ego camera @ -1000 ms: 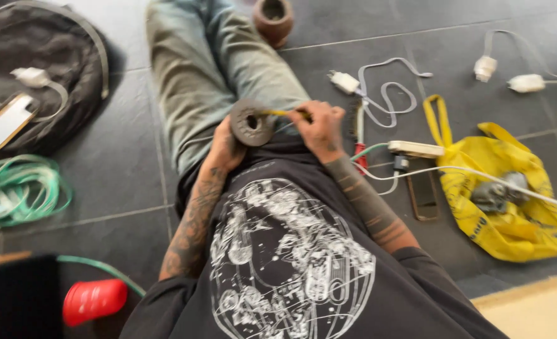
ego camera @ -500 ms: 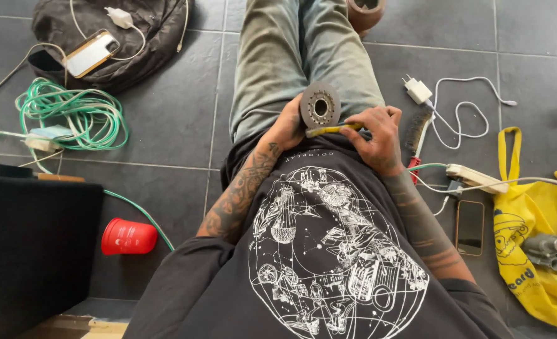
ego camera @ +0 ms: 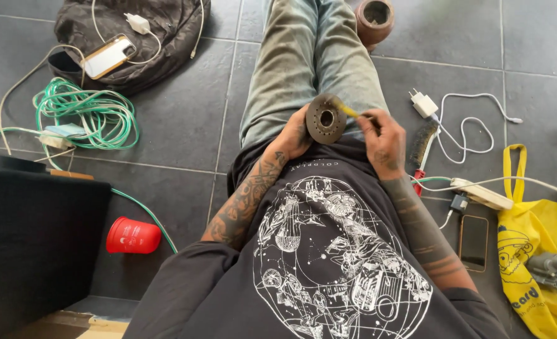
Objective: Cleaning a circular metal motorcycle component using a small brush/scraper while sitting on the floor.
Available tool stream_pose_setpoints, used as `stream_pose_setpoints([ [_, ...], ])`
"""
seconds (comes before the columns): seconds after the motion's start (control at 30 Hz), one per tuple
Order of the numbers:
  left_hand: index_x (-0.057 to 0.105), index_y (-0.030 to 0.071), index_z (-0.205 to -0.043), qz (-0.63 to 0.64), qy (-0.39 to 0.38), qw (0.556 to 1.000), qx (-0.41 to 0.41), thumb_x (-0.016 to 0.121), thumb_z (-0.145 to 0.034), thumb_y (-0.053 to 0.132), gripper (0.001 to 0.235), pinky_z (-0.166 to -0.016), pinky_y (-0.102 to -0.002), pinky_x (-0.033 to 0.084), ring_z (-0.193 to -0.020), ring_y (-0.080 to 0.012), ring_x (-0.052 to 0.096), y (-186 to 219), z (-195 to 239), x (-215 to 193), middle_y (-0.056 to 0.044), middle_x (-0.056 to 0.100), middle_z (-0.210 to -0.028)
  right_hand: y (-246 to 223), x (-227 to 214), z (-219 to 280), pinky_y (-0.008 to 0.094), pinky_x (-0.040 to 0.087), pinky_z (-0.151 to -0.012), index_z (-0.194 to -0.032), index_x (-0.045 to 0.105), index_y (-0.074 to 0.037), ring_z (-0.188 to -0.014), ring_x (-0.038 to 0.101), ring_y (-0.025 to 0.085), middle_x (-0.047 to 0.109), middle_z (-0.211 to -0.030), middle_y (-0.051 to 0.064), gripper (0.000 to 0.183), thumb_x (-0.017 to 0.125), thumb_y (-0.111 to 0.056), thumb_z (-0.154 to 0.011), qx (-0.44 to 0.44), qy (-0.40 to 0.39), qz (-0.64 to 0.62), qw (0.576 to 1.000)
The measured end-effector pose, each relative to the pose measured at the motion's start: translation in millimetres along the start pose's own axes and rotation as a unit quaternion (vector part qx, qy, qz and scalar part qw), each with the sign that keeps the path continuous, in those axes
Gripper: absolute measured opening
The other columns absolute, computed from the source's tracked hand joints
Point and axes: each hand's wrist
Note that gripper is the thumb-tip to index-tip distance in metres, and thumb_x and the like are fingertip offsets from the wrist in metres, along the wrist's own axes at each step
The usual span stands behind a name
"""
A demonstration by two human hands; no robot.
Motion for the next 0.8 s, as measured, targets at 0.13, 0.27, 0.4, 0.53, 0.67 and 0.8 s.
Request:
stream_pose_setpoints([
  [0.13, 0.072, 0.007, -0.120, -0.006, -0.017, 1.000, 0.003, 0.066, -0.099, 0.041, 0.040, -0.112, -0.047, 0.044, -0.122, -0.0284, 0.063, 1, 0, 4, -0.017, 0.071, -0.123, -16, -4, -4, 0.046, 0.055, -0.083, -0.118, 0.069, -0.008, -0.096, 0.070, 0.038, 0.072, -0.099, 0.019, 0.014, 0.066, -0.018, -0.109, 0.003, 0.033, -0.020, 0.999],
  [0.27, 0.072, 0.008, -0.122, -0.011, -0.031, 0.999, 0.002, 0.066, -0.100, 0.042, 0.041, -0.113, -0.047, 0.043, -0.124, -0.0281, 0.062, 2, 4, 5, -0.017, 0.070, -0.125, -20, 3, -3, 0.042, 0.057, -0.084, -0.115, 0.076, -0.012, -0.098, 0.073, 0.034, 0.076, -0.101, 0.013, 0.013, 0.069, -0.018, -0.105, -0.024, -0.013, -0.004, 1.000],
  [0.4, 0.072, 0.008, -0.123, -0.017, -0.041, 0.999, -0.003, 0.067, -0.100, 0.042, 0.041, -0.114, -0.047, 0.042, -0.125, -0.0278, 0.061, 1, 4, 11, -0.016, 0.070, -0.126, -25, 0, -10, 0.046, 0.058, -0.078, -0.120, 0.072, -0.005, -0.091, 0.073, 0.034, 0.073, -0.094, 0.019, 0.016, 0.062, -0.013, -0.111, 0.005, 0.029, -0.031, 0.999],
  [0.53, 0.071, 0.007, -0.125, -0.018, -0.049, 0.999, -0.007, 0.066, -0.102, 0.042, 0.042, -0.115, -0.047, 0.041, -0.128, -0.0282, 0.060, -6, 7, 10, -0.017, 0.068, -0.128, -27, 3, -5, 0.045, 0.057, -0.083, -0.115, 0.075, -0.011, -0.098, 0.071, 0.036, 0.075, -0.100, 0.014, 0.014, 0.069, -0.017, -0.104, -0.043, -0.018, -0.010, 0.999],
  [0.67, 0.067, 0.002, -0.131, -0.034, -0.061, 0.997, 0.016, 0.063, -0.105, 0.038, 0.044, -0.115, -0.048, 0.040, -0.132, -0.0311, 0.055, -5, 2, 9, -0.020, 0.065, -0.132, -20, 0, -9, 0.050, 0.055, -0.084, -0.119, 0.072, -0.005, -0.101, 0.069, 0.042, 0.073, -0.104, 0.021, 0.016, 0.064, -0.013, -0.108, -0.041, 0.013, -0.018, 0.999],
  [0.8, 0.067, 0.002, -0.131, -0.032, -0.059, 0.998, 0.020, 0.063, -0.106, 0.037, 0.044, -0.115, -0.048, 0.040, -0.132, -0.0312, 0.055, -2, 4, 6, -0.021, 0.065, -0.133, -22, 4, 1, 0.040, 0.057, -0.079, -0.120, 0.076, -0.016, -0.095, 0.072, 0.031, 0.074, -0.100, 0.006, 0.017, 0.070, -0.018, -0.104, -0.067, -0.029, -0.005, 0.997],
])
Point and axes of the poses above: each hand's wrist, its own z-axis away from the middle knuckle, its own x-axis out of the palm, y = z × x
